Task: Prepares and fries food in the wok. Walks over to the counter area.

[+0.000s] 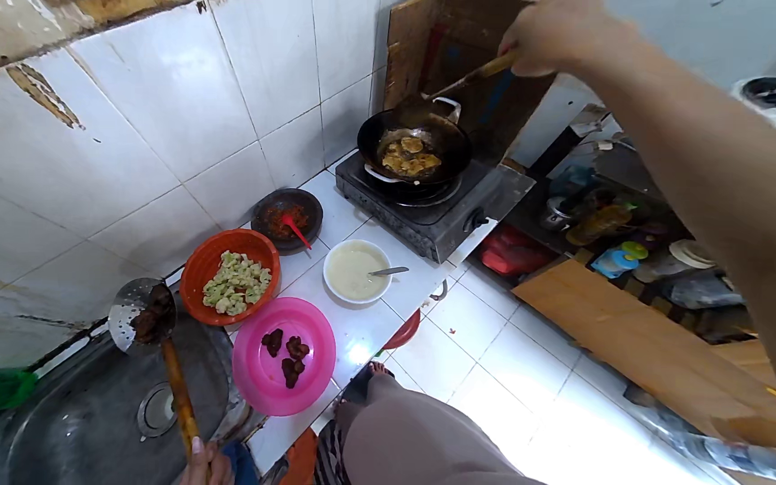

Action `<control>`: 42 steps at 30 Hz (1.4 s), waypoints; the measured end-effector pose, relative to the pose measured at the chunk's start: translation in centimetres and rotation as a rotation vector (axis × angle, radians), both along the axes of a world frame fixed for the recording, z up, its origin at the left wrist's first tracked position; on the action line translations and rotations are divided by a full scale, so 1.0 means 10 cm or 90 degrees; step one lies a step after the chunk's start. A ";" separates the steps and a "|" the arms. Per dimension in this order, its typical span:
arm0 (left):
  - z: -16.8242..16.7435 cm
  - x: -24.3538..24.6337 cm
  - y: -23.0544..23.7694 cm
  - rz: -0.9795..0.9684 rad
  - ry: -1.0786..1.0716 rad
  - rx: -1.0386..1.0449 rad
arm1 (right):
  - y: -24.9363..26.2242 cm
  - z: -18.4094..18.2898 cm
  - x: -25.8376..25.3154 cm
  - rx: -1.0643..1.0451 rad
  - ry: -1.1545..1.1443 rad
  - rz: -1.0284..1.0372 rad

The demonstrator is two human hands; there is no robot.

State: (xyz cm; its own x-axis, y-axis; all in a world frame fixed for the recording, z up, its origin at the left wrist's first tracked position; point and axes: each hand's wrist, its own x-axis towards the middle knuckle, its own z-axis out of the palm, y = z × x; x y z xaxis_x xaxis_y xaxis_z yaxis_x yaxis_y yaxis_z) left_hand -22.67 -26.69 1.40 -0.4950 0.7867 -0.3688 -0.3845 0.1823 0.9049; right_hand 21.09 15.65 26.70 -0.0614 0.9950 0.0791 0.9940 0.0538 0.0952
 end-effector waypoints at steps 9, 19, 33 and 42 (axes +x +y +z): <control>0.04 -0.04 0.00 0.006 0.008 0.002 | -0.56 -1.04 0.15 0.057 0.110 -0.039; 0.06 -0.12 -0.07 0.017 0.021 0.003 | -0.95 -2.19 0.39 0.134 0.272 -0.067; 0.09 -0.12 0.02 0.010 0.017 -0.004 | -1.17 -1.99 0.30 0.139 0.291 -0.066; 0.08 -0.10 0.00 0.005 0.021 0.010 | -0.99 -2.05 0.38 0.112 0.291 -0.114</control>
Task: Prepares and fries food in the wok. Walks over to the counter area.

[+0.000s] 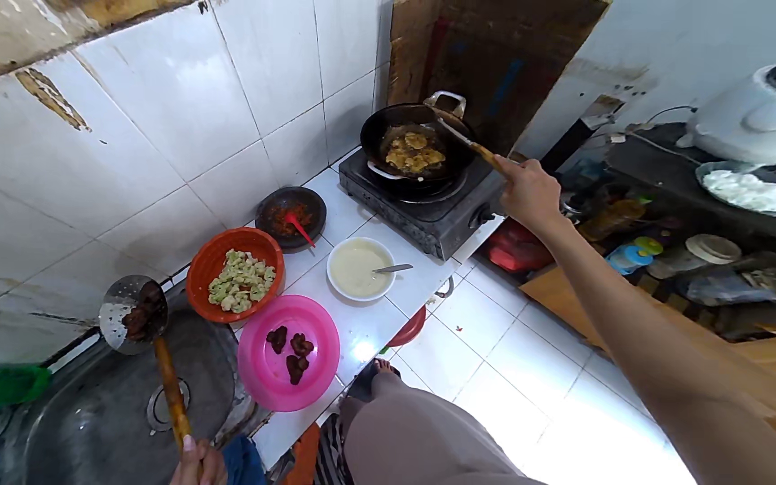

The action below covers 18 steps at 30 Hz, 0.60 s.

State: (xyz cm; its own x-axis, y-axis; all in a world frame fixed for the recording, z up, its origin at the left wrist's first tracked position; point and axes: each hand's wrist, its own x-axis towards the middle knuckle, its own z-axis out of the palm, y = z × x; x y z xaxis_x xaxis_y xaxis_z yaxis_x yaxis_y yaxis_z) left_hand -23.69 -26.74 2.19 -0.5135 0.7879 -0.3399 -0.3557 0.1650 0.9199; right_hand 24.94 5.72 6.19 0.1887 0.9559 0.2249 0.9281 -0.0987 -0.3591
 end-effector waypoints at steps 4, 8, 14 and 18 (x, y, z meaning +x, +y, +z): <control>0.00 -0.01 -0.01 0.004 -0.001 -0.006 | 0.00 0.01 0.03 -0.007 0.001 0.001; 0.00 -0.03 -0.01 0.006 -0.003 -0.010 | 0.00 0.02 0.04 -0.005 -0.001 0.005; 0.01 -0.01 0.03 0.014 -0.004 -0.014 | 0.01 0.00 0.05 -0.004 -0.006 -0.011; 0.02 0.02 0.06 0.010 -0.006 -0.016 | 0.03 0.00 0.09 -0.028 -0.035 0.028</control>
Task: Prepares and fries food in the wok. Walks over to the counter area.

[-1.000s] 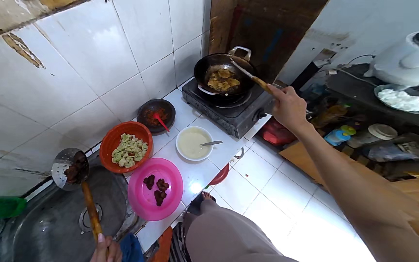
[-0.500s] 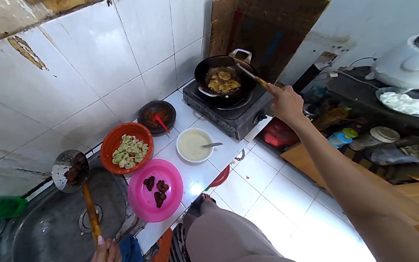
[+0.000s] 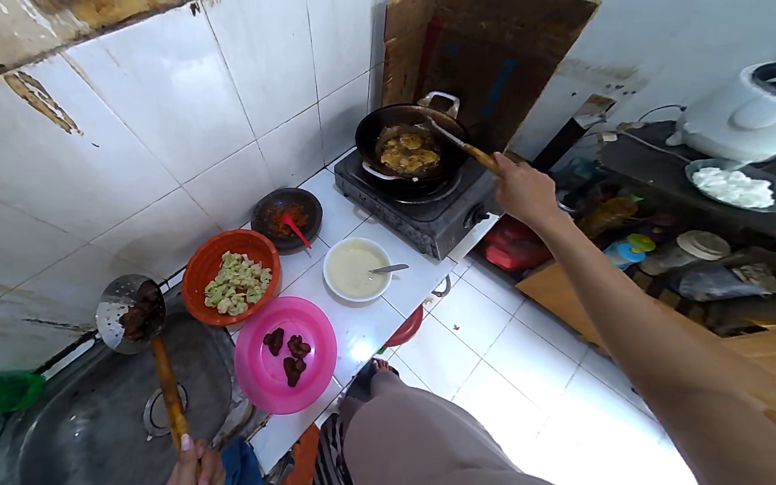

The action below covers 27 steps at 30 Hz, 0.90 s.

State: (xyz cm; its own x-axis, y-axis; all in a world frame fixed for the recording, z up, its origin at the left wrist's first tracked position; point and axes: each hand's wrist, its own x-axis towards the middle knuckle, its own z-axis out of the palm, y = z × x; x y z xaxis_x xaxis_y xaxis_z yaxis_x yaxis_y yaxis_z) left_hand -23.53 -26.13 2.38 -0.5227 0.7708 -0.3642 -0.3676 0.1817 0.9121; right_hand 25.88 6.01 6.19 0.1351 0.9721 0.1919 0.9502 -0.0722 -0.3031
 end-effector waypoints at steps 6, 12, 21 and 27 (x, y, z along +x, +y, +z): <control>0.01 0.01 0.01 -0.014 0.001 0.007 | -0.13 0.09 -0.15 0.101 0.042 0.053; -0.02 -0.01 0.01 -0.017 -0.003 0.010 | -0.18 0.07 -0.18 0.072 0.077 0.045; -0.03 -0.03 0.02 -0.027 0.007 0.006 | -0.30 0.27 -0.29 0.051 0.037 0.056; -0.01 -0.01 0.04 -0.026 0.003 0.001 | -0.36 0.29 -0.40 0.123 0.031 0.106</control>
State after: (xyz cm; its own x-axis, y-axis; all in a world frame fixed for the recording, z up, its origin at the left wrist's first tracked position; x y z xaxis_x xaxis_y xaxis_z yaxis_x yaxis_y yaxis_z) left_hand -23.67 -25.71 2.30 -0.4923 0.7922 -0.3608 -0.3555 0.1954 0.9140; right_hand 21.83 2.38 9.12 -0.0098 0.9278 0.3728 0.9284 0.1469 -0.3412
